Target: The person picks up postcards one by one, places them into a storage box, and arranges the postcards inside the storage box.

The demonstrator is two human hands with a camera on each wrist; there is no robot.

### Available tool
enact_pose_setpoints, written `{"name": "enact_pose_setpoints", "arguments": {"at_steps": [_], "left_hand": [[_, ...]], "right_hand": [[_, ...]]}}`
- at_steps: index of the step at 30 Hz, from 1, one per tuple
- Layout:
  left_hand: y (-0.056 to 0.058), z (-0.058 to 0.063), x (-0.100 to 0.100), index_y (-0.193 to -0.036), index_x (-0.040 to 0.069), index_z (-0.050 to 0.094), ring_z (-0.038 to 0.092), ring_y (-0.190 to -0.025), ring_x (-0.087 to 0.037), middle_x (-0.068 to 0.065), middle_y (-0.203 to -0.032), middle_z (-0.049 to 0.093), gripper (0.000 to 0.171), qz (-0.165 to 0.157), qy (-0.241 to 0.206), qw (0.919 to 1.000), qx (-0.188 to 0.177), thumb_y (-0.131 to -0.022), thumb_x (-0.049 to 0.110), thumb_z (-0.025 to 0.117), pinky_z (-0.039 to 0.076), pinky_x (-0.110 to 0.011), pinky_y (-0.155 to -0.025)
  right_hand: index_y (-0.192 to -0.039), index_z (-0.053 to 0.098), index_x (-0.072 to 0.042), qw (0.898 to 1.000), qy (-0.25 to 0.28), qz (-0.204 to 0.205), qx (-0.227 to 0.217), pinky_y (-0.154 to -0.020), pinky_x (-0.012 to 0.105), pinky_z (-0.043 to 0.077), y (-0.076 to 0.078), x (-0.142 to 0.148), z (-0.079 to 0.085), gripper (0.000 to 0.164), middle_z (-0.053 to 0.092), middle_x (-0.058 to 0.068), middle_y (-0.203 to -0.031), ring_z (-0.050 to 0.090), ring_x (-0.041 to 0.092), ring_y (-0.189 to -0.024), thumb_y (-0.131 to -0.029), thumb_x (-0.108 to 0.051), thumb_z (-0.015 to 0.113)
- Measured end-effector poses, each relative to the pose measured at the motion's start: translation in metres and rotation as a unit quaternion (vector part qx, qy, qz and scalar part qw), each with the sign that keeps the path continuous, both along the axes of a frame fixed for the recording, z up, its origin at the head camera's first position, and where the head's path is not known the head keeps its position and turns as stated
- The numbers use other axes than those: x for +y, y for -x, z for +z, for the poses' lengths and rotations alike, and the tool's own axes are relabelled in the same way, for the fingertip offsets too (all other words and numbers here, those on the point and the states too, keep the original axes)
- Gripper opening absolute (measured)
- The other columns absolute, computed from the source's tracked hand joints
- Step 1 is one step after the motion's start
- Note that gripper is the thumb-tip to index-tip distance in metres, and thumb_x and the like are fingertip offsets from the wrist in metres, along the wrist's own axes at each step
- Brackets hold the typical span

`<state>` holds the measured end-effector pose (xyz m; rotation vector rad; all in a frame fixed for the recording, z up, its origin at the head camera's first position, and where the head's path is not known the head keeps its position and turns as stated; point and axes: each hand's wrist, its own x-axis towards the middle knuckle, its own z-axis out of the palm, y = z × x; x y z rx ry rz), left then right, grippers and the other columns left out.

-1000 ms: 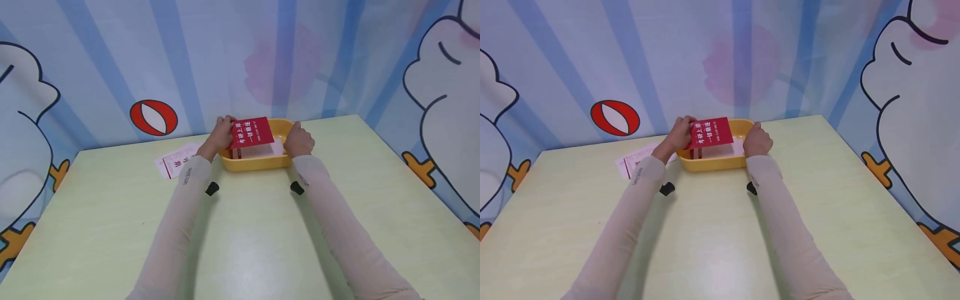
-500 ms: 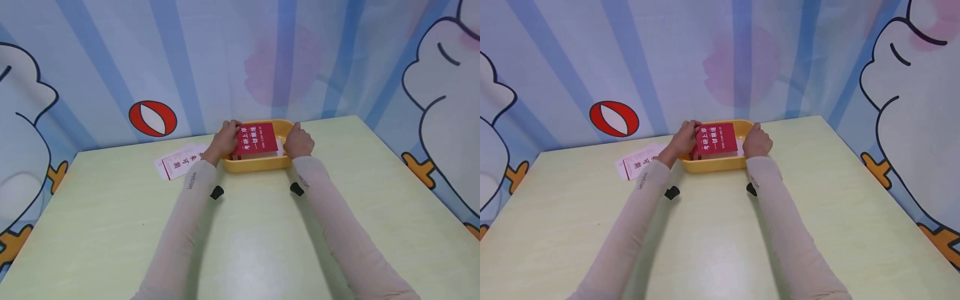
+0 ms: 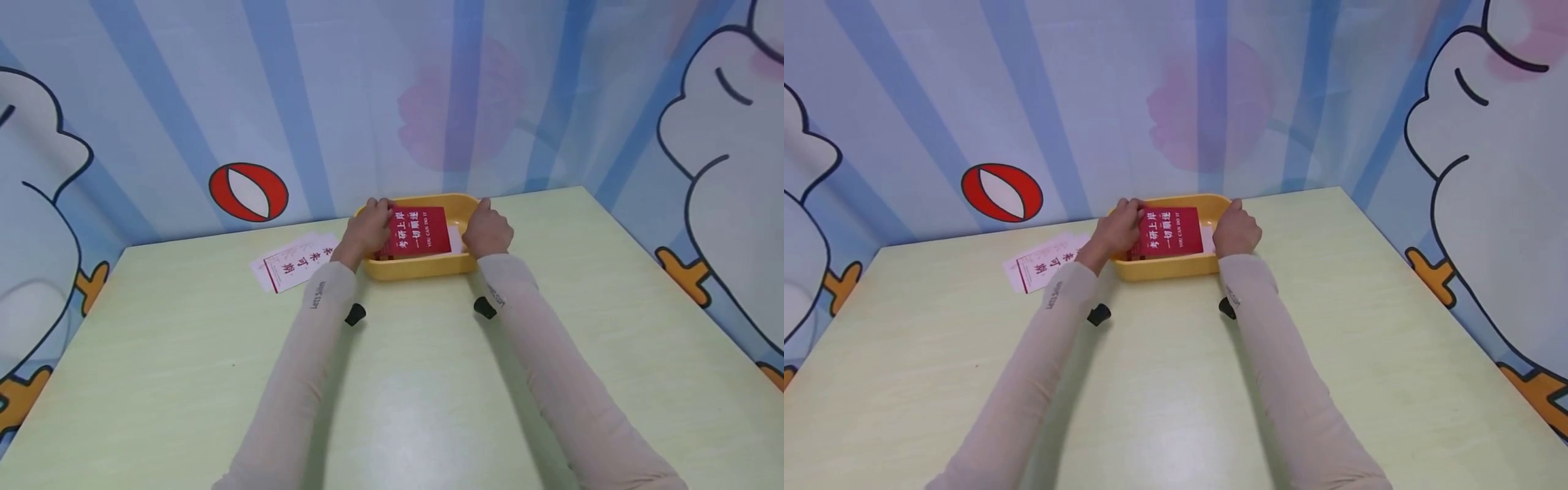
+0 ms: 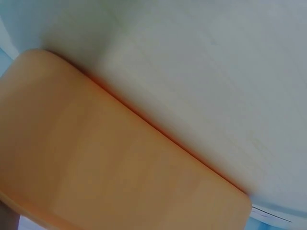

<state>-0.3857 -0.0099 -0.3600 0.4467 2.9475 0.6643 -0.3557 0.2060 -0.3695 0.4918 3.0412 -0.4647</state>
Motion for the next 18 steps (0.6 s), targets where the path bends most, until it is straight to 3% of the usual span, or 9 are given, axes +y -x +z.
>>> {"name": "enact_pose_setpoints", "arguments": {"at_steps": [9, 18], "left_hand": [[-0.0001, -0.0025, 0.0022, -0.147, 0.016, 0.034, 0.049, -0.123, -0.024, -0.011, -0.136, 0.042, 0.051, -0.002, 0.010, 0.9999, 0.011, -0.103, 0.040, 0.040, 0.040, -0.048, -0.108], [-0.0053, -0.0034, 0.0004, -0.147, 0.019, 0.035, 0.045, -0.120, -0.028, -0.013, -0.138, 0.038, 0.068, -0.017, 0.013, 0.9998, -0.002, -0.091, 0.048, 0.060, 0.046, -0.048, -0.103]], "right_hand": [[-0.135, 0.031, 0.002, 1.000, 0.003, -0.002, -0.002, -0.086, 0.049, 0.056, 0.0003, 0.0001, -0.0005, 0.055, 0.064, 0.020, -0.109, 0.067, 0.035, -0.097, -0.093, -0.022, 0.057], [-0.135, 0.031, 0.002, 1.000, 0.001, -0.003, -0.003, -0.086, 0.048, 0.056, 0.0003, 0.0018, -0.0044, 0.054, 0.063, 0.021, -0.108, 0.067, 0.035, -0.096, -0.093, -0.021, 0.055]]}}
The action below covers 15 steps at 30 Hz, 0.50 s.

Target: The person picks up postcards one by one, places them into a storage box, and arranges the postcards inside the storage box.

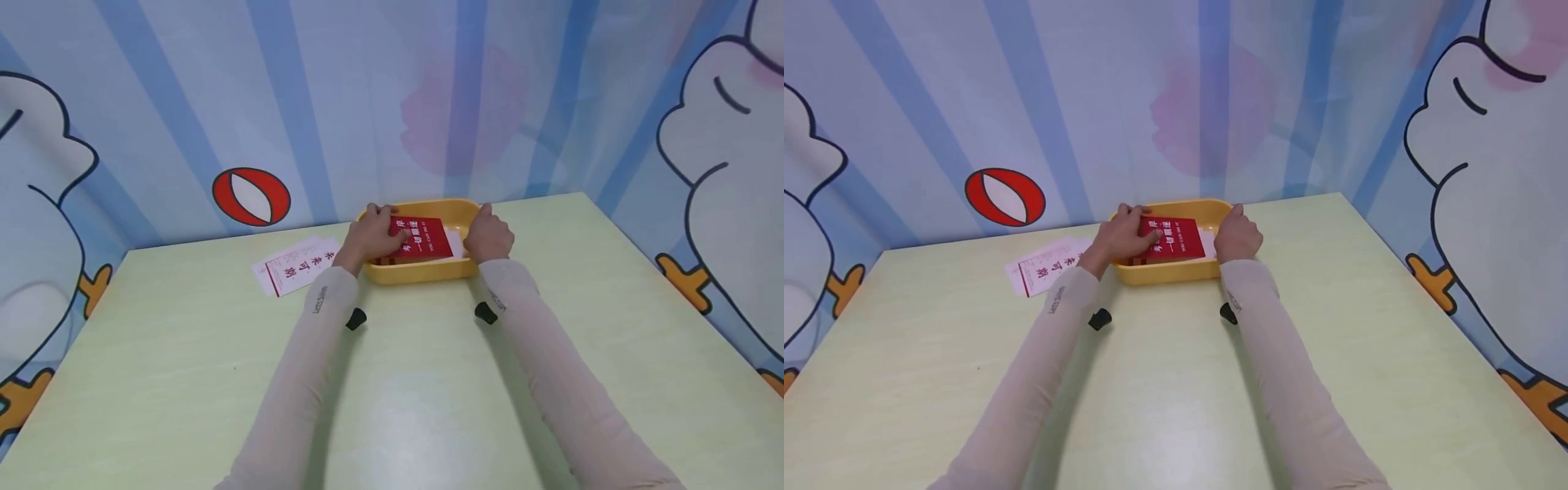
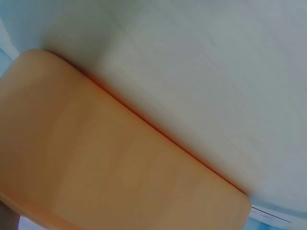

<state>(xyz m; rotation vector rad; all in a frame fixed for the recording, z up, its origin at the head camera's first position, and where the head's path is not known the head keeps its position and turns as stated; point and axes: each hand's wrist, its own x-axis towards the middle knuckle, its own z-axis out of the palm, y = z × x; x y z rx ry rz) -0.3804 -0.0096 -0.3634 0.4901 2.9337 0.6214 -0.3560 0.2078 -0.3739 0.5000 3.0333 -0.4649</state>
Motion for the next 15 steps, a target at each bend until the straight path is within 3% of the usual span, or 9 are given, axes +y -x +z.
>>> {"name": "enact_pose_setpoints", "arguments": {"at_steps": [10, 15], "left_hand": [[-0.0042, -0.0013, 0.0017, -0.149, 0.021, 0.033, 0.047, -0.116, -0.028, -0.013, -0.139, 0.037, 0.100, -0.021, 0.050, 0.9985, 0.002, -0.070, 0.069, 0.070, 0.053, -0.045, -0.094], [-0.0065, 0.0005, 0.0031, -0.151, 0.019, 0.029, 0.046, -0.116, -0.025, -0.012, -0.140, 0.037, 0.107, -0.021, 0.067, 0.9975, -0.003, -0.067, 0.074, 0.069, 0.051, -0.043, -0.098]], "right_hand": [[-0.131, 0.033, 0.002, 1.000, 0.000, -0.004, 0.002, -0.085, 0.048, 0.057, -0.0011, -0.0010, -0.0009, 0.050, 0.064, 0.020, -0.106, 0.067, 0.034, -0.095, -0.093, -0.021, 0.056], [-0.134, 0.032, 0.002, 1.000, 0.002, -0.006, 0.004, -0.087, 0.049, 0.056, -0.0002, -0.0005, -0.0017, 0.053, 0.064, 0.020, -0.108, 0.067, 0.035, -0.096, -0.093, -0.021, 0.056]]}}
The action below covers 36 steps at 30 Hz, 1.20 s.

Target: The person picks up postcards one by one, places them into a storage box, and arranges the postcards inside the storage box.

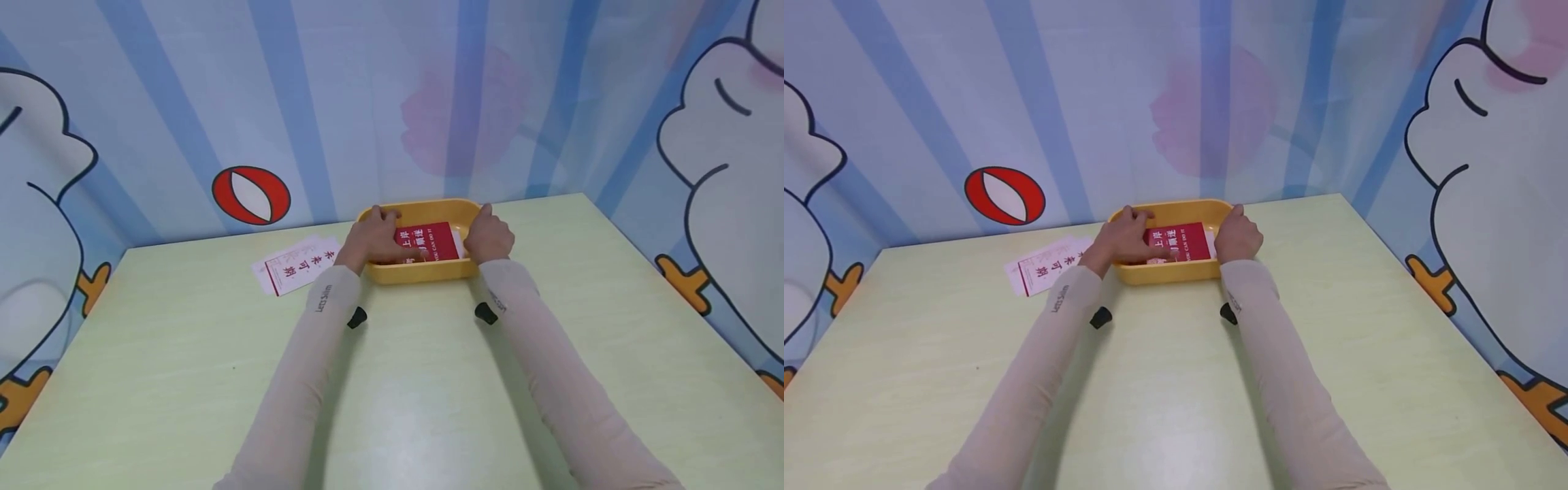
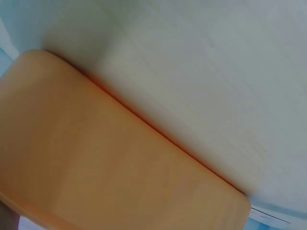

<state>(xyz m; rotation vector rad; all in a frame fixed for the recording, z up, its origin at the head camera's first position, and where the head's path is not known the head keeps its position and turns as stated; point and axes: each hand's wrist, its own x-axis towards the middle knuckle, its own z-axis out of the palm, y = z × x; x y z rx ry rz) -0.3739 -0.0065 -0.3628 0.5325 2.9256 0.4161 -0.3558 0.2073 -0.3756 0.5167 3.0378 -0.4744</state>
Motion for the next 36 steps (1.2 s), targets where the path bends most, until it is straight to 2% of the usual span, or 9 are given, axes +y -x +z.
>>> {"name": "enact_pose_setpoints", "arguments": {"at_steps": [9, 14, 18, 25, 36], "left_hand": [[0.0016, 0.0038, 0.0005, -0.152, 0.018, 0.027, 0.041, -0.127, -0.027, -0.013, -0.146, 0.034, 0.099, -0.040, 0.048, 0.9980, 0.009, -0.074, 0.062, 0.071, 0.040, -0.045, -0.110], [0.0057, -0.0007, 0.0002, -0.152, 0.018, 0.028, 0.040, -0.129, -0.028, -0.014, -0.146, 0.034, 0.096, -0.041, 0.066, 0.9968, 0.018, -0.076, 0.056, 0.072, 0.039, -0.045, -0.111], [0.0083, -0.0038, 0.0006, -0.152, 0.017, 0.026, 0.039, -0.129, -0.027, -0.013, -0.146, 0.034, 0.097, -0.041, 0.077, 0.9959, 0.024, -0.077, 0.058, 0.071, 0.038, -0.045, -0.111], [0.0065, -0.0034, 0.0043, -0.153, 0.012, 0.022, 0.037, -0.133, -0.027, -0.013, -0.149, 0.034, 0.099, -0.052, 0.095, 0.9938, 0.026, -0.079, 0.060, 0.067, 0.033, -0.045, -0.116], [0.0044, -0.0022, 0.0083, -0.154, 0.013, 0.020, 0.035, -0.138, -0.028, -0.013, -0.152, 0.033, 0.098, -0.064, 0.121, 0.9902, 0.028, -0.082, 0.063, 0.063, 0.029, -0.044, -0.119]], "right_hand": [[-0.133, 0.032, 0.002, 1.000, -0.006, -0.001, -0.005, -0.088, 0.048, 0.056, 0.0005, 0.0001, 0.0023, 0.052, 0.063, 0.020, -0.108, 0.067, 0.034, -0.096, -0.093, -0.022, 0.056], [-0.132, 0.032, 0.002, 1.000, 0.001, 0.002, -0.003, -0.087, 0.049, 0.056, 0.0015, -0.0001, 0.0010, 0.052, 0.063, 0.020, -0.108, 0.067, 0.035, -0.096, -0.093, -0.022, 0.056], [-0.132, 0.033, 0.002, 1.000, -0.002, 0.006, -0.001, -0.087, 0.049, 0.056, 0.0021, -0.0001, 0.0005, 0.051, 0.064, 0.020, -0.107, 0.067, 0.035, -0.096, -0.093, -0.022, 0.056], [-0.135, 0.031, 0.004, 1.000, -0.004, 0.007, -0.007, -0.088, 0.049, 0.056, -0.0025, 0.0018, 0.0026, 0.055, 0.064, 0.021, -0.108, 0.067, 0.034, -0.095, -0.093, -0.022, 0.056], [-0.133, 0.032, 0.004, 1.000, -0.005, 0.012, -0.007, -0.086, 0.050, 0.056, -0.0060, 0.0059, 0.0042, 0.053, 0.065, 0.022, -0.108, 0.067, 0.036, -0.095, -0.093, -0.022, 0.056]]}}
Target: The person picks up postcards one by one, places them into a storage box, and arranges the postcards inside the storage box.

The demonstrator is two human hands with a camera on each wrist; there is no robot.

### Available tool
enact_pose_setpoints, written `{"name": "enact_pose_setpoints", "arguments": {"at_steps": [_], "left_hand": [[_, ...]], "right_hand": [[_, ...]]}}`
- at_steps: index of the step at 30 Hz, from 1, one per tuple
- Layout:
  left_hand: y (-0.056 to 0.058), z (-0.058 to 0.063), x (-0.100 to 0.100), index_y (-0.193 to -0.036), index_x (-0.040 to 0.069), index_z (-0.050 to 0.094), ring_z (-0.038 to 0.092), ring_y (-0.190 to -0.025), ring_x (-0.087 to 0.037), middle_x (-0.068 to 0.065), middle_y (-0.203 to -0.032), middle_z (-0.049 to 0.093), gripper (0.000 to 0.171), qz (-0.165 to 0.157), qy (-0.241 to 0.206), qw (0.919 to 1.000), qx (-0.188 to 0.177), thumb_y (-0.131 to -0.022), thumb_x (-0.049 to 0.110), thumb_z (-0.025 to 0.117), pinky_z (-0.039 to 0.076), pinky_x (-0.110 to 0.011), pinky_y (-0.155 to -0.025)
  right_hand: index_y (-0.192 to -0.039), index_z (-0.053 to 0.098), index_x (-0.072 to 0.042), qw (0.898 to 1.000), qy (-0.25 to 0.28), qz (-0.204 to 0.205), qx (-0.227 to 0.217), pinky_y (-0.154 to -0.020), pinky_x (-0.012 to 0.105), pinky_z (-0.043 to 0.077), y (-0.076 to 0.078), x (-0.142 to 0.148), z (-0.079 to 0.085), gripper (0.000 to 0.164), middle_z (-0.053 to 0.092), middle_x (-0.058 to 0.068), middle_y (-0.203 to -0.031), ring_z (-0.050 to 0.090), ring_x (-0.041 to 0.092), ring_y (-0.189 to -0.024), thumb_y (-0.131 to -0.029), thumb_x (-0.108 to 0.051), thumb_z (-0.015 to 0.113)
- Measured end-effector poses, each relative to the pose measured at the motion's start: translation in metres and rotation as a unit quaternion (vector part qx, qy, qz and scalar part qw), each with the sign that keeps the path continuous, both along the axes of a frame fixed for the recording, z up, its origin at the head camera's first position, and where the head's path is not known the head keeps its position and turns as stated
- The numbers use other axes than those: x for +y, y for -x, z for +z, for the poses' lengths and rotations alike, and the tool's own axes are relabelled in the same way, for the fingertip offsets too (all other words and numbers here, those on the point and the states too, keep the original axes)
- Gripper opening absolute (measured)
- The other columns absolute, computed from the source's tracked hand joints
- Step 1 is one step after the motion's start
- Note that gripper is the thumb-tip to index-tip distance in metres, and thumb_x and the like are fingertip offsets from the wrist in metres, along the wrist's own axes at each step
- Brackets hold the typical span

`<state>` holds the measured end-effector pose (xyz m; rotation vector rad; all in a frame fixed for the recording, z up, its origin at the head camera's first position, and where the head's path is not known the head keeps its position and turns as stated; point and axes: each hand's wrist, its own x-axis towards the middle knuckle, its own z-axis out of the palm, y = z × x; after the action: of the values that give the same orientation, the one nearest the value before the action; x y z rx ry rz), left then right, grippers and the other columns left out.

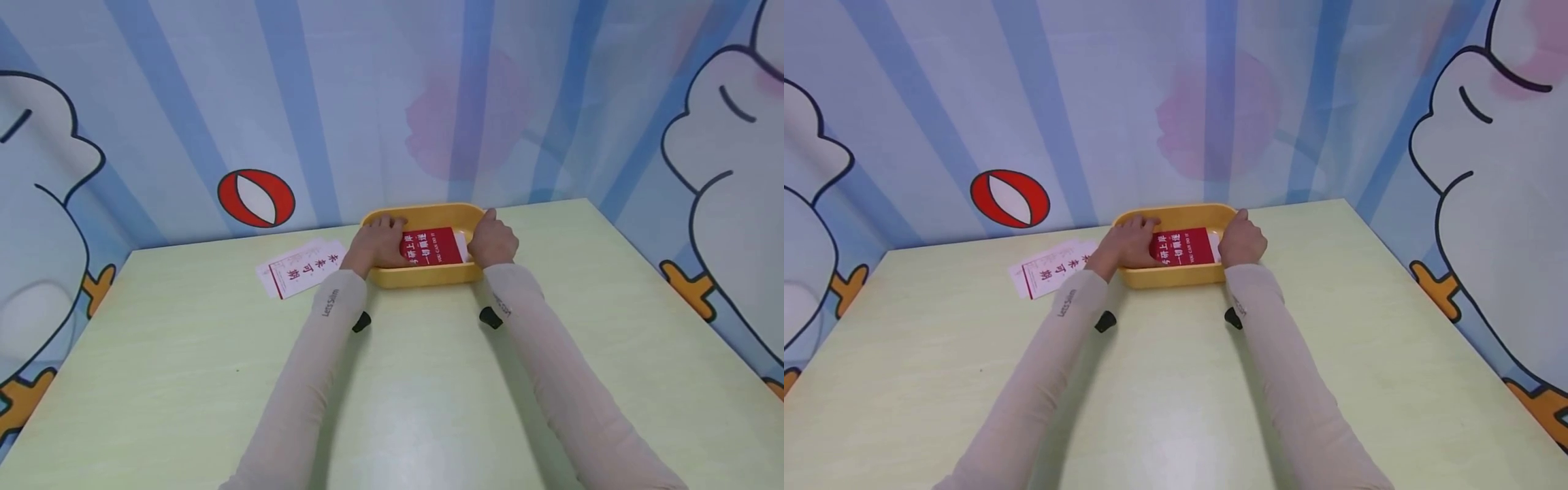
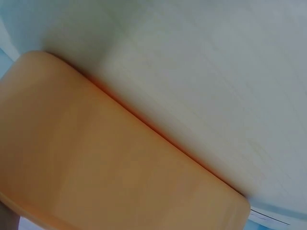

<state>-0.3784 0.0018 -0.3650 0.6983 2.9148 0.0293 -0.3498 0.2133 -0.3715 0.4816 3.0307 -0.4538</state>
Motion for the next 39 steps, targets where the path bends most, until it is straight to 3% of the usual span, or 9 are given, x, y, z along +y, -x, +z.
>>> {"name": "enact_pose_setpoints", "arguments": {"at_steps": [15, 32, 39], "left_hand": [[0.0030, -0.0040, 0.0002, -0.153, 0.018, 0.025, 0.035, -0.138, -0.027, -0.011, -0.151, 0.035, 0.096, 0.002, -0.010, 1.0000, 0.000, -0.079, 0.065, 0.063, 0.027, -0.045, -0.119], [0.0031, -0.0029, -0.0025, -0.151, 0.019, 0.031, 0.037, -0.137, -0.025, -0.008, -0.149, 0.040, 0.089, -0.006, -0.038, 0.9993, 0.004, -0.080, 0.060, 0.066, 0.026, -0.046, -0.119], [0.0026, -0.0013, -0.0043, -0.144, 0.019, 0.040, 0.041, -0.129, -0.023, -0.005, -0.143, 0.046, 0.076, 0.002, -0.098, 0.9952, -0.007, -0.083, 0.056, 0.064, 0.034, -0.049, -0.115]], "right_hand": [[-0.133, 0.031, 0.003, 1.000, 0.005, -0.008, -0.017, -0.090, 0.048, 0.055, 0.0013, -0.0013, 0.0004, 0.054, 0.063, 0.021, -0.112, 0.066, 0.033, -0.096, -0.093, -0.022, 0.058], [-0.131, 0.033, 0.003, 1.000, 0.005, -0.005, -0.001, -0.088, 0.048, 0.056, 0.0036, -0.0016, -0.0012, 0.051, 0.063, 0.021, -0.110, 0.066, 0.034, -0.097, -0.093, -0.021, 0.057], [-0.132, 0.032, 0.003, 1.000, 0.003, -0.003, -0.001, -0.087, 0.048, 0.056, 0.0052, -0.0017, 0.0006, 0.051, 0.063, 0.021, -0.110, 0.066, 0.034, -0.097, -0.093, -0.021, 0.056]]}}
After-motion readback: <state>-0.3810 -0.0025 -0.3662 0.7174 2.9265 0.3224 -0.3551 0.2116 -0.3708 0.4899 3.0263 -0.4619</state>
